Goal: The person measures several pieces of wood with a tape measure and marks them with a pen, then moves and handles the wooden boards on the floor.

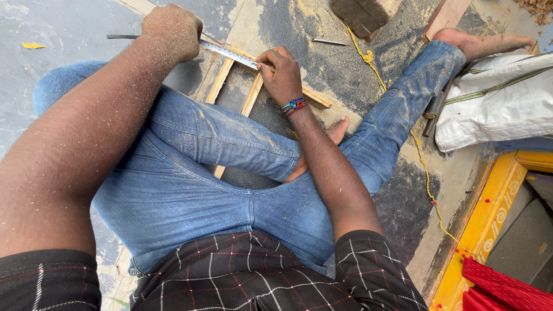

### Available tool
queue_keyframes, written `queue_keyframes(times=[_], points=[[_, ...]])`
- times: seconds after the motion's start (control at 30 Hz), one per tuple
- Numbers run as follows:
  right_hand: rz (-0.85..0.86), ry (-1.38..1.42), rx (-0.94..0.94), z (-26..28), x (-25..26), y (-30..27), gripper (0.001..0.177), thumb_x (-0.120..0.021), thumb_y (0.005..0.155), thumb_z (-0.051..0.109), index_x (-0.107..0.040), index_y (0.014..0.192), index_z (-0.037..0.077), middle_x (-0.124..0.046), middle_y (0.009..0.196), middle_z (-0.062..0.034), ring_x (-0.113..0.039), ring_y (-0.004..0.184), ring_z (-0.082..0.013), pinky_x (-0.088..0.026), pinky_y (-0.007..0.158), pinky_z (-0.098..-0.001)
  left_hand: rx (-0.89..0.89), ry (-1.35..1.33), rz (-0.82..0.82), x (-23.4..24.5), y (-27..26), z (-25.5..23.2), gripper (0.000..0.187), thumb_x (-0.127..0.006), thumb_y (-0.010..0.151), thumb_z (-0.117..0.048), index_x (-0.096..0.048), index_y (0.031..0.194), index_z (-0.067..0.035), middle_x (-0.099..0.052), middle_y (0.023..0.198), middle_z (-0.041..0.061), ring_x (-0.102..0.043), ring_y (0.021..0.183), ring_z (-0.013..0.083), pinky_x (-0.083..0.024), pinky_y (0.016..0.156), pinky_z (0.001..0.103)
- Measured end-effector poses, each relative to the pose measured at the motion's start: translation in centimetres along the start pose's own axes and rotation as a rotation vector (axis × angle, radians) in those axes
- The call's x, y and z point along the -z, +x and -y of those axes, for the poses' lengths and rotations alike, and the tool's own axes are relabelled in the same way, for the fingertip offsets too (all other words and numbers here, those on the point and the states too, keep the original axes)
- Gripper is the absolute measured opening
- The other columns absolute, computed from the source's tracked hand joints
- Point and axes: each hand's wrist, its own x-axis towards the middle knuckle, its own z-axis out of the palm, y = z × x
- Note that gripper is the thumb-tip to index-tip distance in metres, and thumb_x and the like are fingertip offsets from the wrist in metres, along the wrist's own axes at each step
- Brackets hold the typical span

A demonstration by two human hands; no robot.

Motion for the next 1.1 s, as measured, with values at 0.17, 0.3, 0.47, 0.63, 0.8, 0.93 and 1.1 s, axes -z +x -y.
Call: queue_keyframes(times=[0.17, 0.3, 0.47, 0.63, 0.8, 0.93, 1.1], points=[[-0.029, 0.008, 0.040, 0.0, 0.0, -0.2, 0.003, -0.076, 0.089, 0.011, -0.074, 0.091, 0.009, -0.065, 0.092, -0.0059, -0.066, 0.088, -0.0206, -0.055, 0.081, -0.0379, -0.008, -0.053, -0.011, -0.2, 0.0, 0.1, 0.034, -0.076, 0.086, -0.015, -0.078, 0.118, -0.024, -0.075, 0.108, 0.015, -0.074, 0.098, 0.0330, -0.062, 0.077, 0.048], [-0.070, 0.020, 0.117, 0.4, 0.1, -0.3, 0.008, -0.079, 0.087, 0.010, -0.073, 0.091, 0.006, -0.064, 0.092, -0.0121, -0.064, 0.088, -0.0315, -0.051, 0.078, -0.0443, -0.050, -0.193, -0.077, 0.8, -0.7, 0.7, 0.023, -0.076, 0.088, -0.018, -0.080, 0.111, -0.020, -0.074, 0.112, 0.016, -0.071, 0.103, 0.0380, -0.058, 0.085, 0.050], [-0.078, -0.005, 0.140, 0.1, 0.3, -0.6, 0.006, -0.078, 0.088, 0.010, -0.074, 0.091, 0.007, -0.065, 0.092, -0.0130, -0.064, 0.090, -0.0326, -0.052, 0.080, -0.0451, 0.021, -0.175, 0.077, 2.2, -1.2, -0.5, 0.034, -0.081, 0.084, -0.023, -0.077, 0.117, -0.022, -0.072, 0.120, 0.012, -0.069, 0.110, 0.0331, -0.059, 0.089, 0.046], [-0.036, -0.004, 0.053, 0.4, 0.1, -0.1, 0.005, -0.075, 0.088, 0.011, -0.074, 0.091, 0.008, -0.066, 0.094, -0.0102, -0.067, 0.088, -0.0272, -0.054, 0.080, -0.0412, 0.009, -0.148, 0.102, 3.1, -1.8, -0.5, 0.035, -0.079, 0.086, -0.020, -0.076, 0.121, -0.024, -0.073, 0.120, 0.011, -0.070, 0.112, 0.0318, -0.059, 0.091, 0.047], [-0.047, 0.007, 0.037, 0.0, 0.0, -0.5, 0.007, -0.076, 0.088, 0.012, -0.075, 0.093, 0.007, -0.066, 0.094, -0.0103, -0.066, 0.087, -0.0283, -0.054, 0.078, -0.0426, 0.030, -0.160, 0.106, 2.6, -1.6, -0.8, 0.040, -0.080, 0.084, -0.017, -0.075, 0.123, -0.024, -0.072, 0.121, 0.012, -0.070, 0.112, 0.0325, -0.059, 0.091, 0.046], [-0.046, -0.026, 0.070, -0.3, 0.3, -0.5, 0.007, -0.077, 0.088, 0.012, -0.076, 0.093, 0.007, -0.064, 0.091, -0.0119, -0.065, 0.085, -0.0294, -0.053, 0.076, -0.0438, 0.048, -0.171, 0.130, 2.0, -1.2, -0.9, 0.037, -0.080, 0.087, -0.024, -0.075, 0.124, -0.025, -0.073, 0.120, 0.012, -0.071, 0.110, 0.0314, -0.060, 0.090, 0.046], [-0.040, -0.030, 0.058, 0.1, 0.0, -0.4, 0.008, -0.076, 0.087, 0.013, -0.075, 0.093, 0.008, -0.065, 0.092, -0.0102, -0.066, 0.084, -0.0270, -0.054, 0.076, -0.0420, 0.021, -0.122, 0.060, 1.7, -1.4, -0.4, 0.035, -0.078, 0.088, -0.022, -0.077, 0.123, -0.026, -0.074, 0.118, 0.011, -0.070, 0.109, 0.0327, -0.061, 0.087, 0.048]])
